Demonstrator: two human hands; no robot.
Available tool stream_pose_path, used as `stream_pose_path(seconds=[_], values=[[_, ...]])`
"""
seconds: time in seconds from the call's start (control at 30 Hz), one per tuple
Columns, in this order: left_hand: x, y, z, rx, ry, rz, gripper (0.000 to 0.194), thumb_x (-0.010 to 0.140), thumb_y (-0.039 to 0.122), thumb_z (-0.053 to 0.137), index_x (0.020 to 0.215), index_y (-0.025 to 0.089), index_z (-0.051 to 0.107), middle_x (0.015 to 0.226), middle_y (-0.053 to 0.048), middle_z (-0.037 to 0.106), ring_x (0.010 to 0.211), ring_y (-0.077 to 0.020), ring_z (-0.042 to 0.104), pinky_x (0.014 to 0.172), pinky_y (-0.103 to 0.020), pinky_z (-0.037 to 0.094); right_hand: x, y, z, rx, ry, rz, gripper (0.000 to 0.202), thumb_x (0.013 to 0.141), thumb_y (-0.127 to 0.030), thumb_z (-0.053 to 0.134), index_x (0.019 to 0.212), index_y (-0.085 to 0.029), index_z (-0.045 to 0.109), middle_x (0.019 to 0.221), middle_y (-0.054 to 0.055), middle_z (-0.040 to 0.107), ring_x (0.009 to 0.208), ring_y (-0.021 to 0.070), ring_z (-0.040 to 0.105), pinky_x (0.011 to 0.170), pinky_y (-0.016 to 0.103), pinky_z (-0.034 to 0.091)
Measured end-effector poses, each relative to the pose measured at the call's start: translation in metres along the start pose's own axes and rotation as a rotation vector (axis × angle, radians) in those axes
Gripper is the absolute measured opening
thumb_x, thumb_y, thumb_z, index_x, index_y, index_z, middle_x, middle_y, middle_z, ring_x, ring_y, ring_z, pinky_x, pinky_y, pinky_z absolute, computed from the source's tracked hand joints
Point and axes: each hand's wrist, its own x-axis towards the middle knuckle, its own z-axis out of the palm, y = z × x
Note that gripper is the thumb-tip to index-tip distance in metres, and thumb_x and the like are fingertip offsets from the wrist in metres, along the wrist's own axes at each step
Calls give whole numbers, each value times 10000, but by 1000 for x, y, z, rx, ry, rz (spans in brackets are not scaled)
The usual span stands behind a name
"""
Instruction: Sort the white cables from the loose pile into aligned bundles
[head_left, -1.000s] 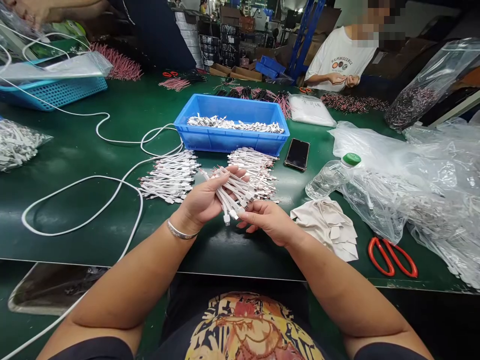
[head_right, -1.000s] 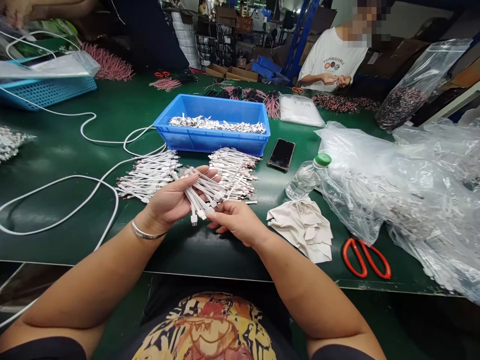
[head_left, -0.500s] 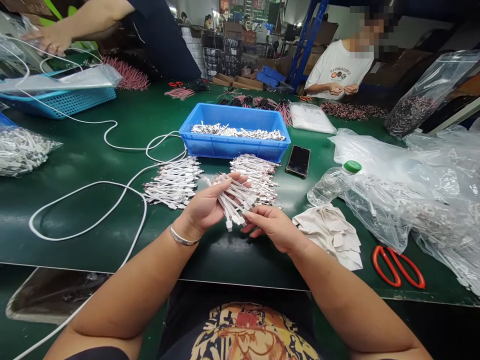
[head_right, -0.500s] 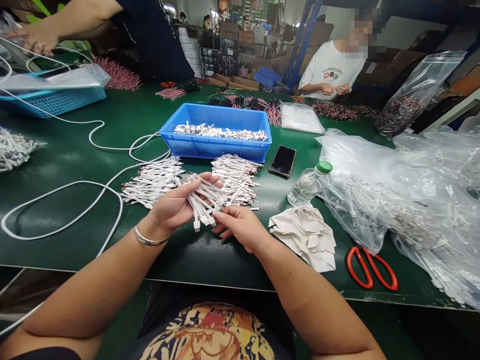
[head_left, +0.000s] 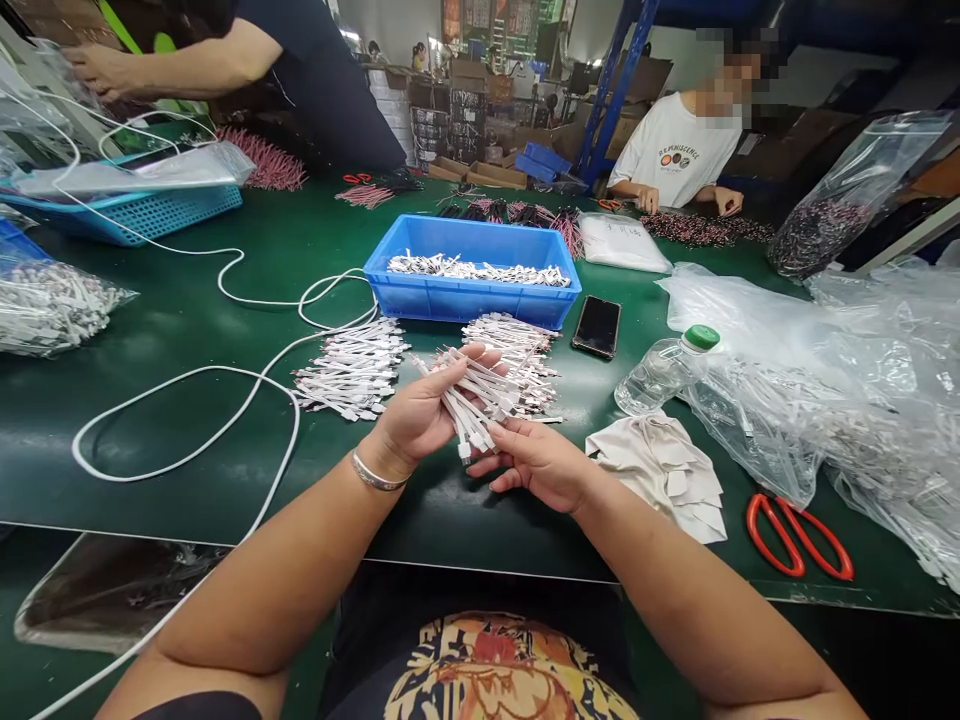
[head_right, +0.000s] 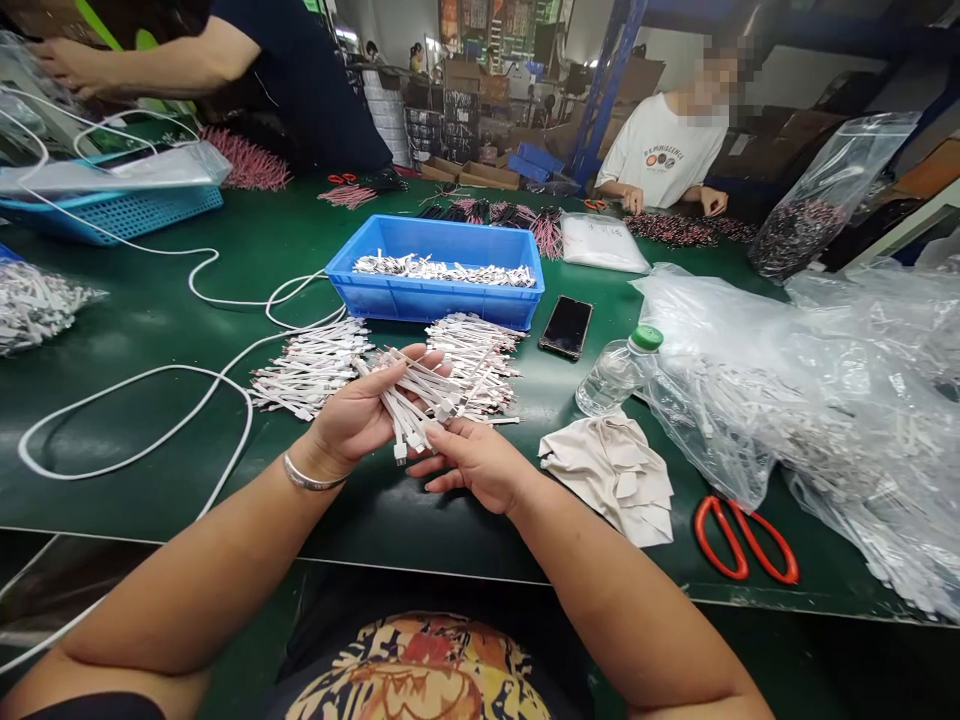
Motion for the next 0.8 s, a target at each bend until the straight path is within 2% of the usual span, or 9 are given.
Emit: stream_pose_path(seconds=[0.17, 0.3, 0.5, 0.67, 0.8], values=[[0, -8, 4, 14, -67, 9, 221, 847, 156, 516, 1040, 188, 617, 1089, -52, 668, 1085, -230, 584, 990, -443, 410, 6, 4, 5, 95, -40, 45, 325, 727, -341, 696, 986, -161, 618, 842, 67, 691, 673, 136, 670, 494, 159, 501], [1, -9, 5, 37, -78, 46, 214, 848, 152, 514, 1033, 178, 618, 1085, -61, 668, 1092, -236, 579, 987, -434, 413, 9, 5, 6, 95, 19, 32, 274, 715, -288, 699, 935, -146, 618, 764, 52, 689, 615, 122, 663, 481, 147, 493], [2, -8, 3, 19, -76, 26, 208, 852, 146, 502, 1021, 167, 621, 1052, -62, 679, 1060, -231, 597, 984, -441, 412, 8, 5, 7, 68, 123, -63, 204, 723, -261, 678, 862, -129, 608, 710, 28, 661, 557, 100, 638, 455, 137, 482], [5, -3, -1, -13, -66, 50, 203, 864, 152, 486, 1017, 181, 617, 1067, -49, 675, 1068, -229, 591, 999, -475, 386, 6, 7, 8, 69, 18, 60, 290, 765, -346, 654, 956, -136, 595, 815, 75, 692, 634, 133, 669, 476, 162, 504], [6, 1, -4, -42, -47, 65, 198, 861, 167, 497, 1018, 185, 617, 1090, -56, 667, 1096, -245, 575, 1015, -503, 352, 7, 9, 8, 92, -8, 53, 261, 754, -318, 676, 927, -136, 606, 861, 77, 694, 676, 128, 670, 518, 168, 516]])
